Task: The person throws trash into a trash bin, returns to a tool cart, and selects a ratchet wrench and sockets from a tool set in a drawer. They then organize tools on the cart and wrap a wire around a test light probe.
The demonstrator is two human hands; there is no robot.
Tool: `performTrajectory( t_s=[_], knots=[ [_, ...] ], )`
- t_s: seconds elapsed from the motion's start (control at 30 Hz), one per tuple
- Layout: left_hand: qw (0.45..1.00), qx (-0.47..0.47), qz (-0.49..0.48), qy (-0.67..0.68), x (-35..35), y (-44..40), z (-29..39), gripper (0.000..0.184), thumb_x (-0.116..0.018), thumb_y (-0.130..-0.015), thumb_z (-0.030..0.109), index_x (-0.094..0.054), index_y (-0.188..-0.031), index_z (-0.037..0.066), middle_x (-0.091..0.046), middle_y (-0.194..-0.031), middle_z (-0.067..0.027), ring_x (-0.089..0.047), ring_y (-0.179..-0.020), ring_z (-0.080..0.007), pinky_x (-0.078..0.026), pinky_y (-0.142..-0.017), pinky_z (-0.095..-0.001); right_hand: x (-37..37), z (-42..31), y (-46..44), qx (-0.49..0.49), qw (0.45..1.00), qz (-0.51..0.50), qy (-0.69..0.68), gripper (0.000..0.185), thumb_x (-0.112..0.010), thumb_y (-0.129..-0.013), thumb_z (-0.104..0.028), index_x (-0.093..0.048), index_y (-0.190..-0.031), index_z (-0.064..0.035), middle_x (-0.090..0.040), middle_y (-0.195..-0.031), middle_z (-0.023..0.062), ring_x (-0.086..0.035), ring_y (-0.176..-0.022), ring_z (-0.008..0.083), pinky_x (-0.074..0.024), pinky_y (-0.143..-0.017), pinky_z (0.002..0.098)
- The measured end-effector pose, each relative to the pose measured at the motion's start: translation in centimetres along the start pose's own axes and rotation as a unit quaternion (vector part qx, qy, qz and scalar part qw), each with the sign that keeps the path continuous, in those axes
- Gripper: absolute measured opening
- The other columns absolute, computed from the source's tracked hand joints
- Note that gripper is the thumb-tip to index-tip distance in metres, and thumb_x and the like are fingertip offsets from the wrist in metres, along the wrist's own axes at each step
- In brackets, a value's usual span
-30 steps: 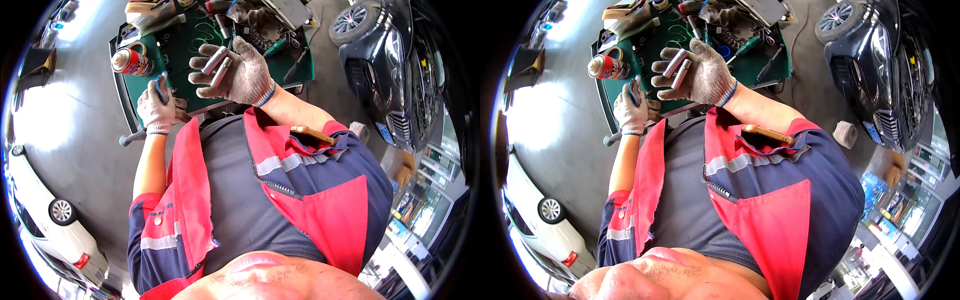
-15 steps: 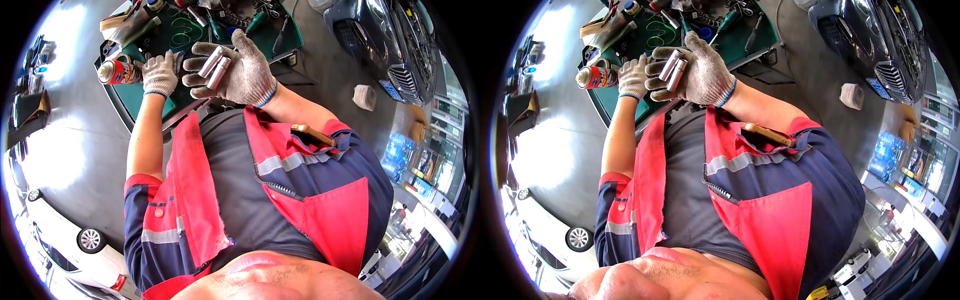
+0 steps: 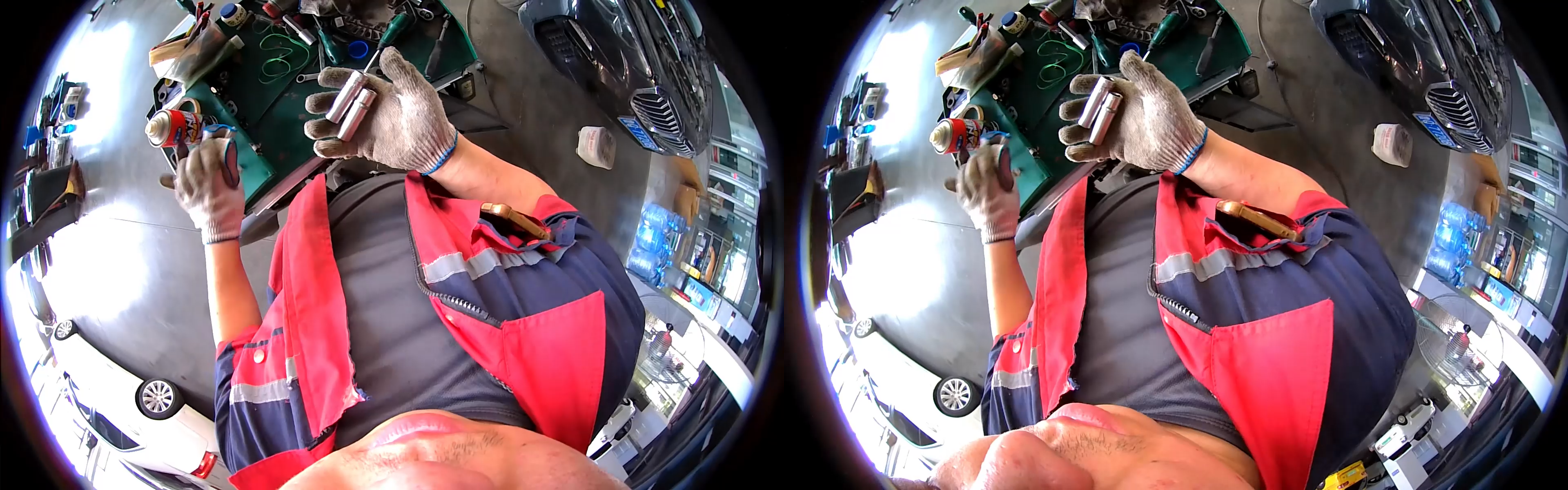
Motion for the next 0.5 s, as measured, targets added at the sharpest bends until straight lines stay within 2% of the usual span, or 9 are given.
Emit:
performTrajectory(
  t_s=[0.07, 0.1, 0.2, 0.23, 0.33, 0.4, 0.43, 0.47, 0.5],
  knots=[
    [0.973, 0.069, -0.219, -0.016, -3.4, 2.5, 0.0, 0.072, -0.07, -0.09, 0.039, -0.048, -0.152, 0.013, -0.056, -0.145, -0.017, -0.05, -0.136, -0.0407, -0.033, -0.12, -0.055, -0.4, -0.4, 0.7, -0.004, 1.0, 0.014, 0.02, 0.083, -0.058, -0.096, -0.068, -0.05, -0.148, -0.0047, -0.061, -0.138, 0.0273, -0.06, -0.125, 0.0501, -0.0462, -0.107, 0.0659],
    [0.959, 0.109, -0.263, -0.002, -4.1, 2.4, -0.2, 0.084, -0.067, -0.089, 0.049, -0.038, -0.16, 0.014, -0.046, -0.156, -0.0182, -0.039, -0.146, -0.0411, -0.021, -0.126, -0.0551, -0.2, -0.6, 0.6, -0.005, 0.999, 0.022, 0.031, 0.083, -0.057, -0.096, -0.068, -0.05, -0.149, -0.0049, -0.061, -0.139, 0.0271, -0.06, -0.125, 0.0502, -0.0458, -0.107, 0.0664],
    [0.941, 0.152, -0.294, -0.071, -2.2, 1.3, 2.2, 0.088, -0.067, -0.088, 0.056, -0.038, -0.161, 0.015, -0.039, -0.162, -0.022, -0.028, -0.153, -0.0458, -0.016, -0.128, -0.0549, -1.3, -1.3, 2.3, -0.003, 0.999, 0.037, 0.039, 0.083, -0.056, -0.097, -0.069, -0.05, -0.149, -0.0053, -0.06, -0.139, 0.0269, -0.06, -0.125, 0.05, -0.0448, -0.107, 0.068],
    [0.951, 0.146, -0.268, -0.058, -2.3, 1.7, 2.4, 0.089, -0.067, -0.088, 0.057, -0.037, -0.161, 0.016, -0.036, -0.163, -0.0243, -0.026, -0.153, -0.0477, -0.016, -0.128, -0.0553, -1.0, -1.5, 2.8, -0.003, 0.999, 0.021, 0.034, 0.082, -0.055, -0.097, -0.069, -0.05, -0.149, -0.0056, -0.06, -0.14, 0.027, -0.06, -0.125, 0.05, -0.0443, -0.107, 0.069],
    [0.987, 0.101, -0.11, -0.057, -0.9, 2.4, 5.1, 0.077, -0.074, -0.087, 0.041, -0.046, -0.153, 0.011, -0.049, -0.153, -0.0218, -0.04, -0.145, -0.0443, -0.025, -0.126, -0.0557, -0.6, -1.9, 3.8, 0.007, 1.0, 0.011, -0.009, 0.077, -0.058, -0.097, -0.065, -0.053, -0.146, -0.0058, -0.061, -0.138, 0.026, -0.059, -0.126, 0.0498, -0.0436, -0.108, 0.069],
    [0.998, 0.042, 0.014, 0.055, 0.7, 1.8, 7.9, 0.06, -0.076, -0.087, 0.027, -0.058, -0.141, 0.008, -0.061, -0.138, -0.0188, -0.054, -0.132, -0.0401, -0.036, -0.119, -0.0535, -0.9, -2.3, 5.3, 0.019, 1.0, 0.025, 0.004, 0.066, -0.062, -0.1, -0.053, -0.053, -0.144, -0.0057, -0.062, -0.136, 0.0246, -0.062, -0.123, 0.047, -0.0485, -0.107, 0.0647],
    [0.99, 0.084, 0.002, 0.112, -0.1, 3.4, 9.0, 0.042, -0.074, -0.087, 0.019, -0.067, -0.127, 0.006, -0.069, -0.125, -0.0168, -0.063, -0.118, -0.0377, -0.047, -0.107, -0.0499, -1.3, -2.6, 6.0, 0.024, 0.999, 0.032, 0.012, 0.06, -0.064, -0.101, -0.047, -0.054, -0.144, -0.0057, -0.063, -0.136, 0.024, -0.064, -0.121, 0.0455, -0.051, -0.106, 0.0626],
    [0.982, 0.077, -0.022, 0.172, -0.7, 4.1, 10.1, 0.029, -0.073, -0.088, 0.017, -0.073, -0.114, 0.005, -0.074, -0.11, -0.0174, -0.069, -0.102, -0.0376, -0.053, -0.094, -0.0461, -1.6, -2.8, 6.7, 0.041, 0.994, 0.068, 0.075, 0.053, -0.064, -0.102, -0.039, -0.053, -0.141, -0.0055, -0.064, -0.131, 0.0231, -0.066, -0.116, 0.0443, -0.0543, -0.102, 0.0601],
    [0.944, 0.137, -0.128, 0.273, -1.5, 5.0, 11.4, 0.025, -0.071, -0.091, 0.019, -0.074, -0.111, 0.004, -0.074, -0.103, -0.0209, -0.071, -0.097, -0.0381, -0.054, -0.092, -0.0442, -1.9, -2.7, 7.4, 0.056, 0.983, 0.105, 0.137, 0.045, -0.064, -0.102, -0.03, -0.053, -0.139, -0.0053, -0.065, -0.127, 0.0222, -0.069, -0.111, 0.043, -0.0575, -0.098, 0.0577]
  ],
)
Point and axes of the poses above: each hand's wrist, its own y-axis away from the middle knuckle, its own x-axis out of the back of the hand, z = x × y, the point moved 1 cm from there along -y, towards the middle knuckle
